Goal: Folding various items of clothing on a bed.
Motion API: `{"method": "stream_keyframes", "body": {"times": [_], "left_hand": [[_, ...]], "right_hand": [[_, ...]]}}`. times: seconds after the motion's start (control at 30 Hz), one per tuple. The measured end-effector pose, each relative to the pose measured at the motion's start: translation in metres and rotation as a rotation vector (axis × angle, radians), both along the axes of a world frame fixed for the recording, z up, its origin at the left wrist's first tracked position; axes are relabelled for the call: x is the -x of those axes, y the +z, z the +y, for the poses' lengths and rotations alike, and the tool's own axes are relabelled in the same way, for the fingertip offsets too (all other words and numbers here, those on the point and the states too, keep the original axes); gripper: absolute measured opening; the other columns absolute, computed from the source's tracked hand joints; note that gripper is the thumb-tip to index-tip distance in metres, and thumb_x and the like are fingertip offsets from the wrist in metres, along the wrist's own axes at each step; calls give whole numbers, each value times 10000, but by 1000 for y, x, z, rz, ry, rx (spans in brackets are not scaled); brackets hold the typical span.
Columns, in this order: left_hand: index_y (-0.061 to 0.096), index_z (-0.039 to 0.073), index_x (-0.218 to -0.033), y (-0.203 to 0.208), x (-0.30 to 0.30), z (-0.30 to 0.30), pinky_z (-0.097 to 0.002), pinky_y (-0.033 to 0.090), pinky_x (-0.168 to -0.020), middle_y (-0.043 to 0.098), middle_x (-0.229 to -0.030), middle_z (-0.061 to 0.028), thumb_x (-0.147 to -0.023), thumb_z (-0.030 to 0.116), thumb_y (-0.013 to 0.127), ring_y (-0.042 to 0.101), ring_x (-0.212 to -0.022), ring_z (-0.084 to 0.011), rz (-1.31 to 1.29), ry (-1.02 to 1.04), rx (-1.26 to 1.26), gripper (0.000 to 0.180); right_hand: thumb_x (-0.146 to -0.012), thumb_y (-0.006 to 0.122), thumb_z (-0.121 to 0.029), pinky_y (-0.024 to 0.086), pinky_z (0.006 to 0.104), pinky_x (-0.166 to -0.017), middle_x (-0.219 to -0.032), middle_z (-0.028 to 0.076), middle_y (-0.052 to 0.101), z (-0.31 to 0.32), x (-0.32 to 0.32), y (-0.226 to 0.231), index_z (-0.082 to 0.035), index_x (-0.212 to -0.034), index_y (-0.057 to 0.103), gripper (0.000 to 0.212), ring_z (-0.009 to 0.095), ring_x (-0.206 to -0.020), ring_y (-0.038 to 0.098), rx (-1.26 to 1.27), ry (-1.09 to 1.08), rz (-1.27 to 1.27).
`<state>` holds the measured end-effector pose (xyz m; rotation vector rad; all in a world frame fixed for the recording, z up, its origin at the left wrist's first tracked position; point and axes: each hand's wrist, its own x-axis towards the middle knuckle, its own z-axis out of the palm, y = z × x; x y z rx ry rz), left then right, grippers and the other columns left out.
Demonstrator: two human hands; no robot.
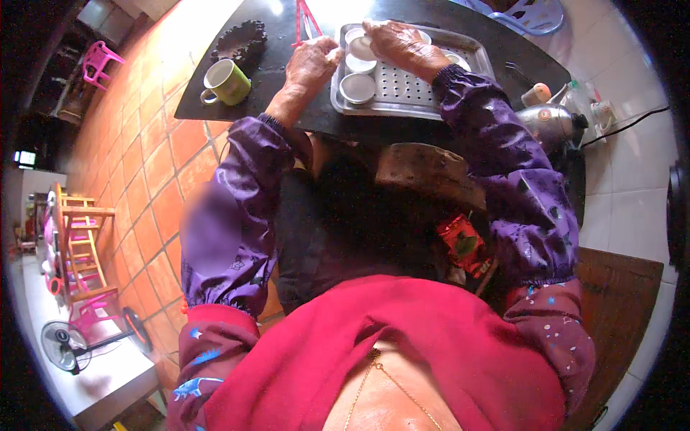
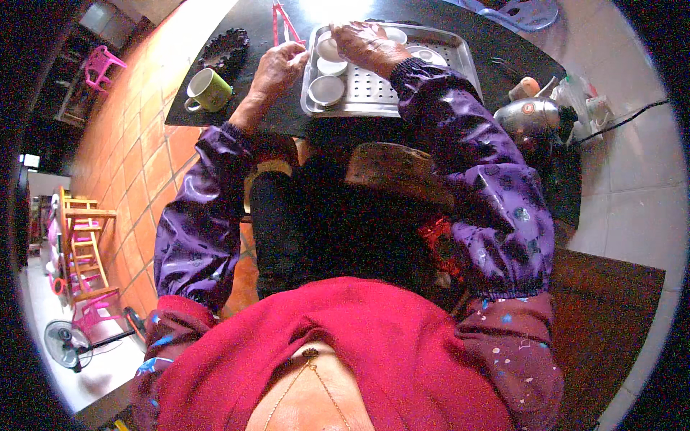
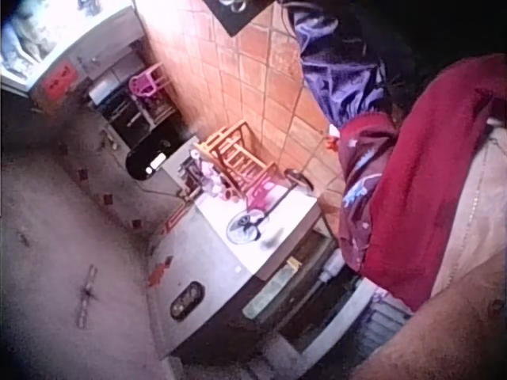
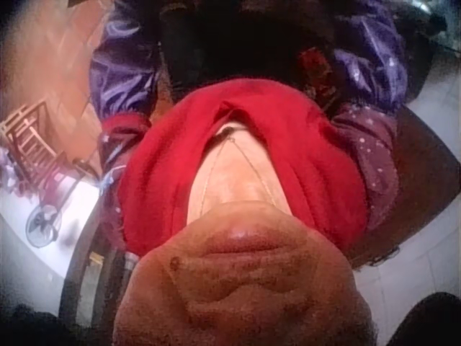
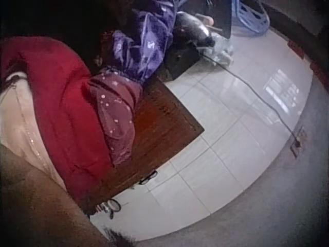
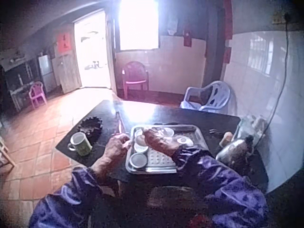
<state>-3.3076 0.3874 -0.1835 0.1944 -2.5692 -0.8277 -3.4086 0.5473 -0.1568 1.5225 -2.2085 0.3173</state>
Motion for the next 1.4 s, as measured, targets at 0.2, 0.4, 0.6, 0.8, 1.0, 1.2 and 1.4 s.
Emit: {"method": "stream_keyframes", "body": {"times": [0.2, 0.4, 0.6, 0.8, 1.0, 1.2, 1.4], "left_hand": [[615, -6, -909, -17, -20, -4, -268, 463, -637, 644, -774, -86, -796, 208, 567, 580, -689, -114, -67, 28, -226, 246], [612, 3, -912, -25, -20, -8, -245, 446, -556, 618, -712, -51, -800, 197, 568, 551, -617, -97, -45, -10, -304, 228], [636, 41, -895, -18, -24, -4, -328, 485, -687, 650, -810, -112, -748, 251, 588, 629, -712, -219, -161, -17, -352, 261], [636, 32, -905, -11, -32, 3, -289, 499, -542, 645, -761, -91, -753, 223, 584, 596, -537, -161, -266, -25, -461, 249], [658, 97, -886, -17, -19, 1, -339, 455, -799, 641, -903, -109, -718, 271, 590, 603, -873, -262, -224, 41, -259, 252], [656, 76, -876, -17, 11, -3, -309, 467, -725, 649, -837, -84, -725, 230, 618, 612, -786, -193, -234, 43, -115, 219], [658, 95, -909, -15, 20, -7, -322, 455, -773, 645, -880, -87, -718, 247, 634, 605, -841, -204, -316, -11, -38, 245]], "right_hand": [[-787, 529, -45, 518, 354, -627, -852, 201, 614, -20, -14, 7, -7, -1022, 531, 238, 301, -748, 631, -272, -151, -30], [-751, 533, -133, 467, 332, -594, -785, 132, 610, -14, 7, -4, -38, -864, 593, 159, 222, -716, 591, -126, -147, -413], [-776, 544, -248, 374, 218, -361, -515, 4, 517, 0, 40, -10, -49, -676, 588, 227, 73, -398, 486, 26, 116, -1216], [-756, 544, -135, 454, 331, -548, -643, 109, 577, 16, 31, 17, -38, -831, 568, 125, 217, -617, 571, -131, 132, -394], [-751, 544, -62, 536, 356, -606, -763, 170, 626, 25, 6, 14, -71, -941, 593, 196, 278, -699, 640, -272, -48, 182], [-713, 533, -116, 484, 394, -690, -810, 184, 619, 32, 3, 11, -43, -818, 635, 163, 307, -781, 615, -341, -186, -92], [-779, 501, -169, 465, 417, -690, -804, 135, 620, 32, 44, -19, -77, -814, 620, 155, 283, -786, 607, -292, 4, -78]]}}
